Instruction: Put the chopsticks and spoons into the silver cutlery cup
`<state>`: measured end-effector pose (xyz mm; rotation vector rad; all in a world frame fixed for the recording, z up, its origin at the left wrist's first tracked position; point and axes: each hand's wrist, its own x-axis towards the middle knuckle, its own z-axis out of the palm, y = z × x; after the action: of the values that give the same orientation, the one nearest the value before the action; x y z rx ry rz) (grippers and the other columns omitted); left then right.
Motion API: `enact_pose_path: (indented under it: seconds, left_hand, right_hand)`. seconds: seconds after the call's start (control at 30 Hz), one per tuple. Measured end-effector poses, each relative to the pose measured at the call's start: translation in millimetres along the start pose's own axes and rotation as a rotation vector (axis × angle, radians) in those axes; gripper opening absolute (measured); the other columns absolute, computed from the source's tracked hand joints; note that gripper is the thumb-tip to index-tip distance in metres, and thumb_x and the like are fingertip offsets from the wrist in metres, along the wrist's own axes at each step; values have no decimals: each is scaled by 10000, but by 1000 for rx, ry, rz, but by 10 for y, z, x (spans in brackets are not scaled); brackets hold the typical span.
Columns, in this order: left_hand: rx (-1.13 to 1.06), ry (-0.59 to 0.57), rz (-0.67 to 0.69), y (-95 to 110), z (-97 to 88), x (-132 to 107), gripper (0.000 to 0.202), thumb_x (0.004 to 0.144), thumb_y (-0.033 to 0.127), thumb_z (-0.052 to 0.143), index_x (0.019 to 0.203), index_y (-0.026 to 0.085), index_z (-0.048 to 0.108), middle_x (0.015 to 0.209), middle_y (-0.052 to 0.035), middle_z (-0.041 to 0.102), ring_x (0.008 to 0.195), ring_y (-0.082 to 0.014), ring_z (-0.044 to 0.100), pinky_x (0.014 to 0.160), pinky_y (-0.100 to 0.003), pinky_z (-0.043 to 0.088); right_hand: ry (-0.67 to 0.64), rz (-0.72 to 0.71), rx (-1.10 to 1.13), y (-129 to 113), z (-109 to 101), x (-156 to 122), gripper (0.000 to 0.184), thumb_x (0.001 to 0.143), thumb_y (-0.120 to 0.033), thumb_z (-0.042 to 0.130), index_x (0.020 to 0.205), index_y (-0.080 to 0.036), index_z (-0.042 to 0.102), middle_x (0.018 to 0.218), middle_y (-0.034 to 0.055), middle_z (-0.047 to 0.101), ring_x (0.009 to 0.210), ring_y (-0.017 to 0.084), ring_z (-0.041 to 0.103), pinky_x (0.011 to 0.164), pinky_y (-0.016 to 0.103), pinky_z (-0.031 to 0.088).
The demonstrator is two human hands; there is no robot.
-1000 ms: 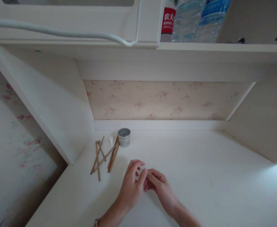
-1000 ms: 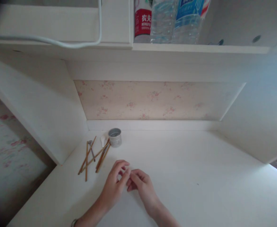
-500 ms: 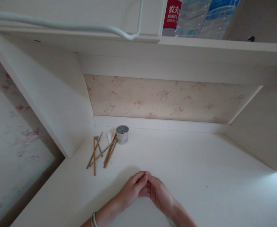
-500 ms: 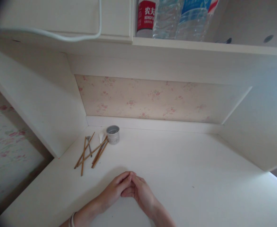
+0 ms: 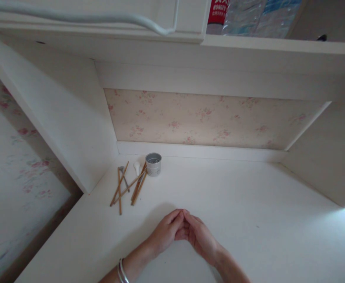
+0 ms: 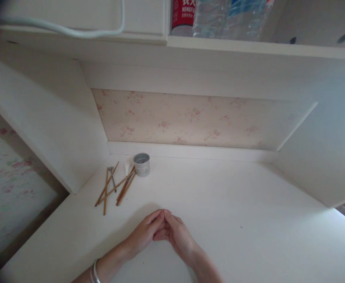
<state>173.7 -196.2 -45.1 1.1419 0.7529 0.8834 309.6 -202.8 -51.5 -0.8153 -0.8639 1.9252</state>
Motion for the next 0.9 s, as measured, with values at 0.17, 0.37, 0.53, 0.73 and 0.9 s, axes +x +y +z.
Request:
enact_pose_path:
  seconds: [0.17, 0.37, 0.53, 0.73, 0.9]
  left_hand:
    - [31, 10, 14, -41, -10, 0, 431, 934, 513, 497, 1075, 138, 656, 1065, -97, 679, 1050, -221, 611, 968, -359, 458]
    - [45, 24, 1, -52, -12, 9, 432, 929, 518, 502, 1058, 136, 659, 1049, -97, 680, 1022, -215, 617, 950, -353, 466]
    - [47, 8, 11, -60, -18, 8, 425, 942, 504, 485, 1082, 139, 650, 1073, -99, 678, 1054, -222, 613, 975, -364, 460]
    - [92, 17, 17, -45, -19, 12, 432, 944, 504, 480, 1079, 131, 650, 1076, -108, 675, 1060, -230, 611, 980, -371, 456]
    - [49, 4, 14, -37, -7, 11, 427, 942, 507, 482, 1071, 136, 649, 1059, -103, 678, 1038, -220, 616, 955, -360, 467]
  right_hand:
    - [9, 8, -2, 6, -2, -4, 445, 882, -538, 617, 885, -99, 693, 730, 87, 721, 577, 156, 657, 695, 335, 537]
    - [7, -2, 0, 27, -12, 4, 454, 879, -547, 616, 873, -99, 685, 722, 85, 717, 583, 163, 662, 707, 355, 542]
    - [6, 0, 6, 15, -7, 13, 447, 864, -547, 636, 864, -102, 680, 710, 83, 712, 647, 189, 692, 734, 369, 544]
    - [10, 0, 3, 16, -6, 2, 443, 868, -547, 630, 862, -106, 675, 705, 81, 707, 664, 194, 695, 713, 355, 542]
    - [5, -7, 4, 24, -10, 10, 445, 869, -549, 628, 847, -107, 672, 691, 70, 699, 596, 168, 668, 719, 362, 539]
